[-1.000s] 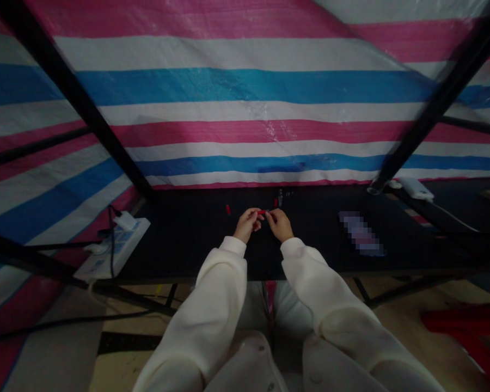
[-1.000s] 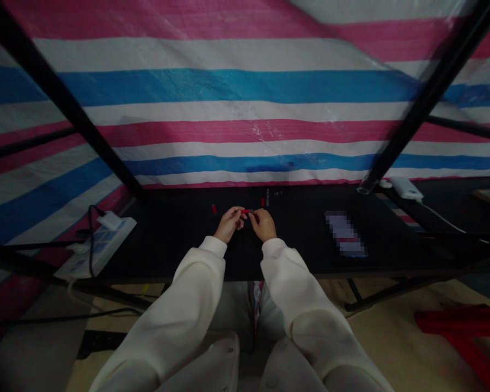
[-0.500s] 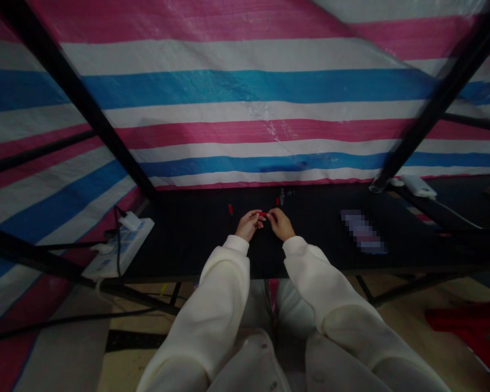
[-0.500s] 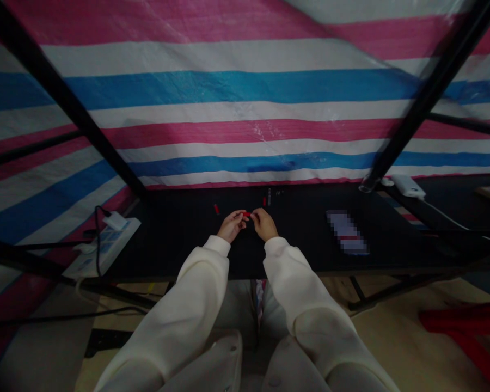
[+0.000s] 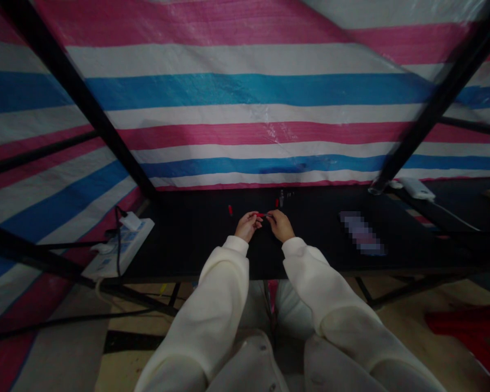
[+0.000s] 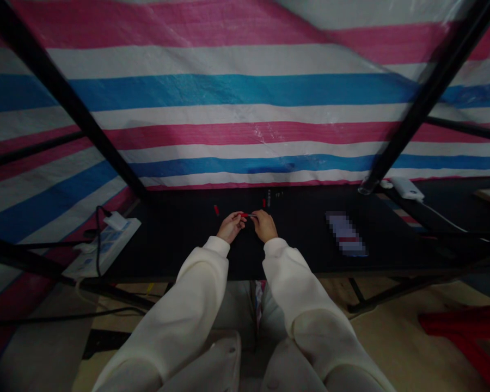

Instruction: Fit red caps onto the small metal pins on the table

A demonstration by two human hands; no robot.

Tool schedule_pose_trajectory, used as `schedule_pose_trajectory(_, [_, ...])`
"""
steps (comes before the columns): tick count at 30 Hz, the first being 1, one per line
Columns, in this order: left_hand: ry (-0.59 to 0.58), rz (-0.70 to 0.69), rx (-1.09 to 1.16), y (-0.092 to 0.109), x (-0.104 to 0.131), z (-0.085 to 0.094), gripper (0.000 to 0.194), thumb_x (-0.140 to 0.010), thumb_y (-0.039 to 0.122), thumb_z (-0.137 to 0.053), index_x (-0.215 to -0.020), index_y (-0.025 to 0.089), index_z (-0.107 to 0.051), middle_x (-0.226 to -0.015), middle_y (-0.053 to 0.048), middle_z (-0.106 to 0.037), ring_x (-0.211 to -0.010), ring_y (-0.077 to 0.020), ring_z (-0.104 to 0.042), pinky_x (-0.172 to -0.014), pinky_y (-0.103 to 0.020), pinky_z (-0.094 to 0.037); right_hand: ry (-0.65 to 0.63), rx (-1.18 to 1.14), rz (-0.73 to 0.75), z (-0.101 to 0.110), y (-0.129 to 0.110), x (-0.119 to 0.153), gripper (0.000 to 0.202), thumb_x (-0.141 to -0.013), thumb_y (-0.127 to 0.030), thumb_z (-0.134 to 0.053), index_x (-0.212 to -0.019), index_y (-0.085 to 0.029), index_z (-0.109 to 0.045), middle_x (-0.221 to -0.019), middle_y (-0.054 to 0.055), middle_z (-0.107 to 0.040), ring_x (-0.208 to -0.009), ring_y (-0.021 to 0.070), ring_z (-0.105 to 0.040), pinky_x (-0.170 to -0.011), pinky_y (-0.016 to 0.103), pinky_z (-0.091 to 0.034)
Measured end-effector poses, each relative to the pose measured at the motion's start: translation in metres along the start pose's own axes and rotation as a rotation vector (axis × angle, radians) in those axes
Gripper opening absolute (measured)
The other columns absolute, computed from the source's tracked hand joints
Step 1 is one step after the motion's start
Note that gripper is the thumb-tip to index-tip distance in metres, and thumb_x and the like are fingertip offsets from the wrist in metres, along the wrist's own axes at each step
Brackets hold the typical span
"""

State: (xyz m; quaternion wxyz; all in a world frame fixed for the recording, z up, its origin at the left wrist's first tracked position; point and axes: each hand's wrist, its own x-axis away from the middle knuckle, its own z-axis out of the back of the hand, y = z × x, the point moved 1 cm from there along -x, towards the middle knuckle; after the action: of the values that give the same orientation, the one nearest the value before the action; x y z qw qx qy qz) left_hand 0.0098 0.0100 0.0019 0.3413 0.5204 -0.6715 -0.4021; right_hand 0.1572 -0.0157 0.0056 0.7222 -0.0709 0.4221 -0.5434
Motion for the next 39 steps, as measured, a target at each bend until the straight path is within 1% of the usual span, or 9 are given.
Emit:
schedule_pose_trajectory(7, [0.09, 0.008, 0.059, 0.0, -0.002, 0.001, 0.013, -0.078, 0.018, -0.053, -0.089, 0.012, -0.048, -0.062, -0.001, -0.057, -0.047, -0.007, -0.05, -0.05, -0.021, -0.038, 0.004, 0.058, -0.046, 0.006, -0.003, -0.001, 0.023, -0.085, -0.024, -0.039, -0.1, -0.018, -0.056, -0.095, 0.009, -0.059, -0.092, 0.0192, -0.053, -0.082, 0.032, -0.039])
schedule_pose_trajectory(11, [0.127, -0.001, 0.066, 0.001, -0.001, 0.001, 0.015, -0.077, 0.02, -0.056, -0.088, 0.012, -0.049, -0.061, -0.001, -0.056, -0.048, -0.0065, -0.049, -0.052, -0.021, -0.038, 0.078, 0.067, -0.114, 0.007, -0.002, -0.001, 0.025, -0.086, -0.026, -0.037, -0.101, -0.017, -0.055, -0.097, 0.009, -0.058, -0.094, 0.0195, -0.052, -0.083, 0.032, -0.039])
schedule_pose_trajectory(14, [0.051, -0.014, 0.014, 0.001, 0.0, -0.001, 0.023, -0.071, 0.022, -0.063, -0.087, 0.01, -0.053, -0.062, -0.001, -0.056, -0.049, -0.0061, -0.049, -0.051, -0.021, -0.036, 0.102, 0.024, -0.072, 0.007, -0.003, 0.0, 0.026, -0.087, -0.029, -0.036, -0.101, -0.018, -0.055, -0.097, 0.009, -0.058, -0.093, 0.0187, -0.053, -0.082, 0.031, -0.039])
schedule_pose_trajectory(19, [-0.107, -0.024, -0.052, -0.001, 0.002, -0.003, 0.031, -0.061, 0.024, -0.071, -0.084, 0.009, -0.058, -0.064, -0.001, -0.058, -0.051, -0.0065, -0.05, -0.051, -0.021, -0.036, 0.031, -0.07, 0.089, 0.004, -0.007, 0.002, 0.023, -0.086, -0.03, -0.041, -0.097, -0.018, -0.057, -0.091, 0.007, -0.057, -0.086, 0.0164, -0.053, -0.079, 0.029, -0.041])
schedule_pose_trajectory(25, [-0.132, -0.029, 0.0, 0.0, 0.0, -0.001, 0.029, -0.065, 0.027, -0.068, -0.086, 0.009, -0.06, -0.061, -0.001, -0.056, -0.049, -0.007, -0.049, -0.049, -0.022, -0.034, -0.018, -0.079, 0.128, 0.001, -0.004, 0.002, 0.02, -0.083, -0.027, -0.046, -0.094, -0.019, -0.06, -0.09, 0.006, -0.054, -0.081, 0.0147, -0.052, -0.076, 0.027, -0.043])
schedule_pose_trajectory(31, [-0.136, -0.01, -0.042, 0.003, 0.004, -0.005, 0.024, -0.067, 0.029, -0.065, -0.078, 0.009, -0.059, -0.055, 0.0, -0.054, -0.044, -0.007, -0.046, -0.045, -0.021, -0.031, -0.086, -0.09, 0.144, -0.003, -0.002, 0.002, 0.021, -0.082, -0.021, -0.044, -0.097, -0.018, -0.059, -0.084, 0.004, -0.056, -0.078, 0.0134, -0.052, -0.073, 0.025, -0.043])
schedule_pose_trajectory(35, [-0.15, -0.008, -0.056, 0.004, 0.005, -0.006, 0.025, -0.068, 0.03, -0.065, -0.079, 0.01, -0.057, -0.055, -0.001, -0.054, -0.044, -0.0075, -0.047, -0.045, -0.021, -0.031, -0.086, -0.11, 0.117, -0.005, -0.002, 0.002, 0.021, -0.082, -0.022, -0.044, -0.095, -0.017, -0.059, -0.087, 0.005, -0.059, -0.078, 0.0127, -0.054, -0.073, 0.023, -0.042])
schedule_pose_trajectory(37, [-0.15, -0.011, -0.054, 0.004, 0.004, -0.005, 0.026, -0.067, 0.03, -0.065, -0.081, 0.01, -0.057, -0.057, -0.001, -0.055, -0.045, -0.0074, -0.048, -0.045, -0.021, -0.031, -0.069, -0.099, 0.053, -0.004, -0.003, 0.002, 0.021, -0.082, -0.027, -0.045, -0.093, -0.017, -0.06, -0.085, 0.004, -0.06, -0.074, 0.0123, -0.055, -0.07, 0.022, -0.042])
schedule_pose_trajectory(39, [-0.14, -0.014, -0.048, 0.003, 0.003, -0.004, 0.027, -0.067, 0.029, -0.065, -0.084, 0.01, -0.056, -0.059, -0.001, -0.056, -0.045, -0.0071, -0.048, -0.045, -0.021, -0.032, -0.028, -0.055, -0.063, -0.001, -0.001, -0.001, 0.023, -0.082, -0.032, -0.045, -0.089, -0.017, -0.06, -0.081, 0.004, -0.062, -0.071, 0.0124, -0.055, -0.066, 0.022, -0.042])
